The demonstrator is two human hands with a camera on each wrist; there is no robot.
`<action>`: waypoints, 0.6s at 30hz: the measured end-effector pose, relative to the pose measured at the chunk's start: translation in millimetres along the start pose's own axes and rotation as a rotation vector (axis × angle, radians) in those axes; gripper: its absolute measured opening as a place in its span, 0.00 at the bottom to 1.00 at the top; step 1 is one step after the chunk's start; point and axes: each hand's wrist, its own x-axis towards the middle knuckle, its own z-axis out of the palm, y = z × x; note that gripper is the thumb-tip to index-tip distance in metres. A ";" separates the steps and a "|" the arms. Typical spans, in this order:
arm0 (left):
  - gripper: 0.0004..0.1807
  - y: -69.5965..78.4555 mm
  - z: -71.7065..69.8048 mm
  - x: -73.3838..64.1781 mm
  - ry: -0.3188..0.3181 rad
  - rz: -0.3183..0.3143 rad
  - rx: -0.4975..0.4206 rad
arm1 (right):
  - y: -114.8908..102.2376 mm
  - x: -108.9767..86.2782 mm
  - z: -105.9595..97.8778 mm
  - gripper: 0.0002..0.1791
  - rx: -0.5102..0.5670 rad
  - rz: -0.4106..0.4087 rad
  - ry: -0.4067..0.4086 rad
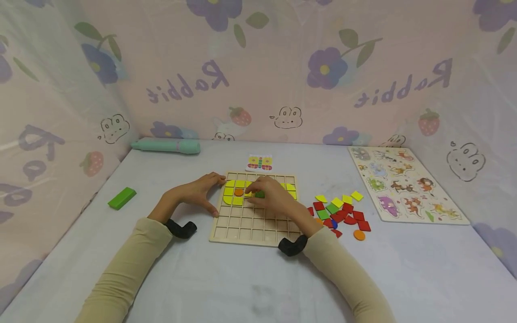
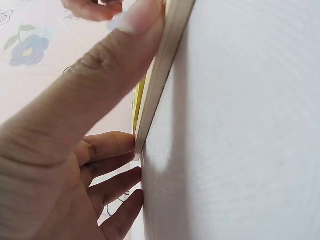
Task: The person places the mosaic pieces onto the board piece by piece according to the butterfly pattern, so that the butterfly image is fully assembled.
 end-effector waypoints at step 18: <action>0.53 -0.4 1.4 0.4 0.001 -0.009 0.008 | 65.2 -114.5 -102.3 0.10 -0.137 0.359 0.086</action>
